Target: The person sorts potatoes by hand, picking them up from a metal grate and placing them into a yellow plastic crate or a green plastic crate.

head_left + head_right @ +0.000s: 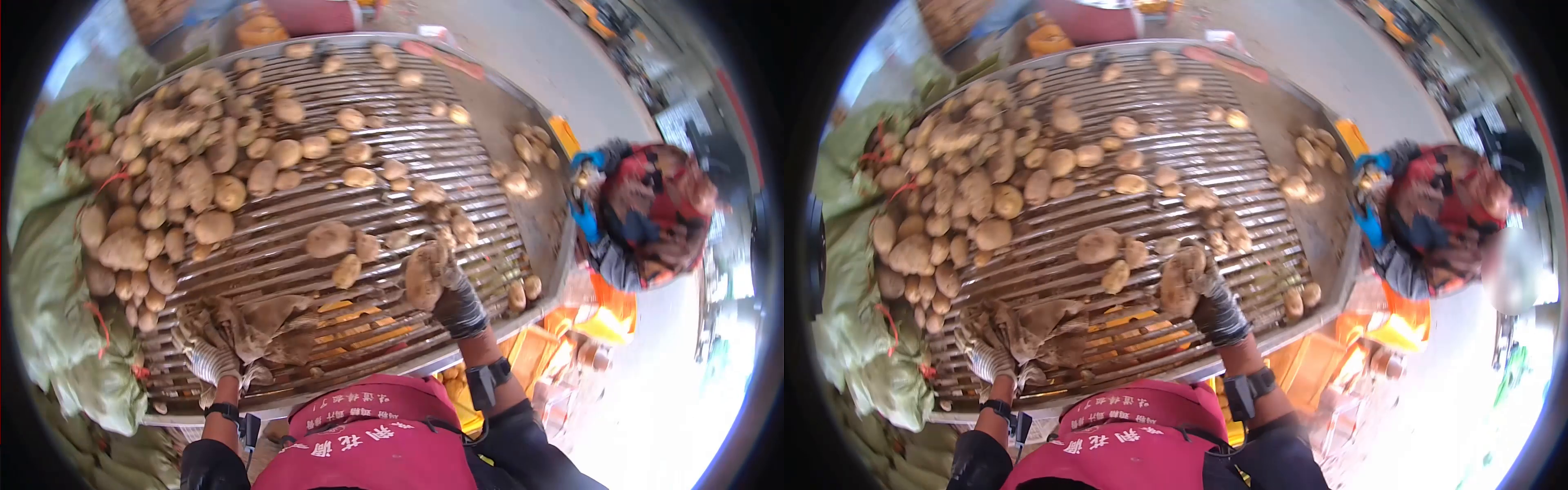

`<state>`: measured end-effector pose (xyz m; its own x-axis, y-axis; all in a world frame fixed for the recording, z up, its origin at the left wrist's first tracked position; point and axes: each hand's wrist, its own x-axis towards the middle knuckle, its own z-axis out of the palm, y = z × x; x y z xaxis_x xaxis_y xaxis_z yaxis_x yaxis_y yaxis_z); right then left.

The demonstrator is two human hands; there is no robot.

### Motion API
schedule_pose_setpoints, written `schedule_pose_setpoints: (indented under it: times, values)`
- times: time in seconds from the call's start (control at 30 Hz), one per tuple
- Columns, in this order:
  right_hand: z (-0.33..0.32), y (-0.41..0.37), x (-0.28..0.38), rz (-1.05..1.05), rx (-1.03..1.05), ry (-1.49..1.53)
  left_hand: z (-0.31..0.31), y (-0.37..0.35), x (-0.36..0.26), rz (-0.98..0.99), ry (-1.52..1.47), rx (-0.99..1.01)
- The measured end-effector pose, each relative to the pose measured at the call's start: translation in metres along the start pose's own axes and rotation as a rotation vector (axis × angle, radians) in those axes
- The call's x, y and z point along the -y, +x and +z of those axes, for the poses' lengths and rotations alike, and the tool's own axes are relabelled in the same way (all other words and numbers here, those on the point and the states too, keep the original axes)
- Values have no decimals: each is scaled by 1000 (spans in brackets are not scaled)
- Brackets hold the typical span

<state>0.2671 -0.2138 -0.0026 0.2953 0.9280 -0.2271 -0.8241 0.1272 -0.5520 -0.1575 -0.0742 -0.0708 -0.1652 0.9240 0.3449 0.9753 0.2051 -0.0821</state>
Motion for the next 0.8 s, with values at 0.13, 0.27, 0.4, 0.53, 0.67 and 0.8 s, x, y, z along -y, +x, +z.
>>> schedule_pose_setpoints:
  times: [0.13,0.27,0.4,0.53,0.67,0.8]
  values:
    - [-67,-88,52,-194,-315,-10,7,7,-2,215,-77,17]
    - [-107,-206,71,-350,-711,-165,19,14,11,425,-161,51]
    - [-157,-318,29,-323,-986,15,32,15,63,562,-242,71]
    - [-230,-458,-65,-213,-1266,68,44,28,88,632,-302,85]
    - [-291,-657,-172,-16,-1532,257,40,25,70,654,-333,104]
    - [-316,-650,-182,-49,-2580,22,45,25,84,596,-363,84]
